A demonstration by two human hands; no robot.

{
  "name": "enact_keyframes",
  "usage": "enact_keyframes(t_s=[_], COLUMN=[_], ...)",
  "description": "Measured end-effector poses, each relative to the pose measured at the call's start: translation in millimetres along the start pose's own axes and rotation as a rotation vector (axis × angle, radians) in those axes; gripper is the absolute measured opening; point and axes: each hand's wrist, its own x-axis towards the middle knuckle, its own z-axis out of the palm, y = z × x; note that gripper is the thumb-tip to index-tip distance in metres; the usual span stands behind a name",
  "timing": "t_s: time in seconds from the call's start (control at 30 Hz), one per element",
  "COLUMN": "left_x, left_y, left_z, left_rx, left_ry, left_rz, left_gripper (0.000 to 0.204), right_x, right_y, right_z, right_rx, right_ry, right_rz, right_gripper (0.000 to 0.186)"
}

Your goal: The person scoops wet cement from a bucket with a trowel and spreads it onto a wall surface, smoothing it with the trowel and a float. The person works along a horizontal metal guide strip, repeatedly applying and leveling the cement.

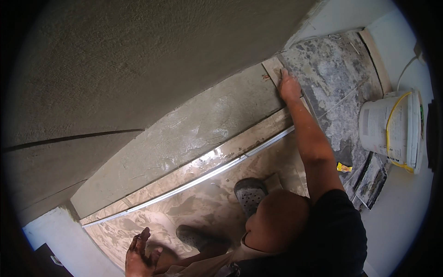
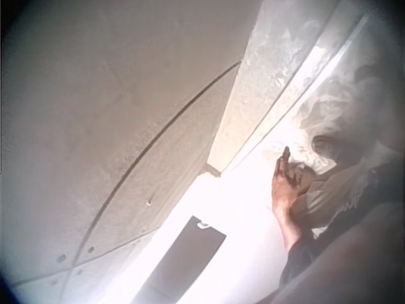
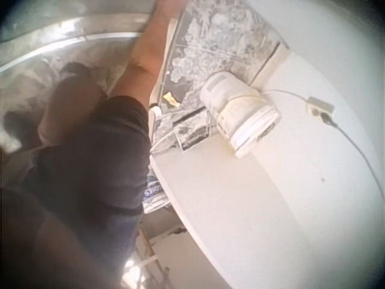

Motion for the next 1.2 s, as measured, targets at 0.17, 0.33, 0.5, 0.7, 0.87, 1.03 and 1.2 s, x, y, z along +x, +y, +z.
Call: enact_keyframes(t_s=[0.17,0.33,0.5,0.7,0.87,1.03,1.2], left_x=[6,12,16,21,22,22,21], left_y=[1,-6,-7,-9,-9,-11,-13], left_z=[3,7,10,11,11,12,13], left_rx=[-0.002,-0.009,-0.005,-0.007,-0.005,-0.002,0.001], left_ry=[-0.007,0.017,0.021,0.027,0.029,0.032,0.039], left_rz=[0.016,0.081,0.120,0.138,0.152,0.162,0.180], left_gripper=[0.055,0.056,0.057,0.059,0.060,0.061,0.063], right_x=[9,4,10,17,19,21,22], right_y=[6,-4,0,-4,-4,-5,4], right_z=[1,-9,-2,-7,-14,-15,-8], right_rx=[0.011,0.037,0.033,-0.016,-0.031,-0.003,0.039], right_ry=[-0.116,-0.088,0.015,-0.165,-0.170,-0.178,-0.175], right_rz=[-0.030,-0.039,-0.053,-0.042,-0.053,-0.054,-0.020], right_gripper=[0.032,0.032,0.032,0.031,0.030,0.030,0.029])
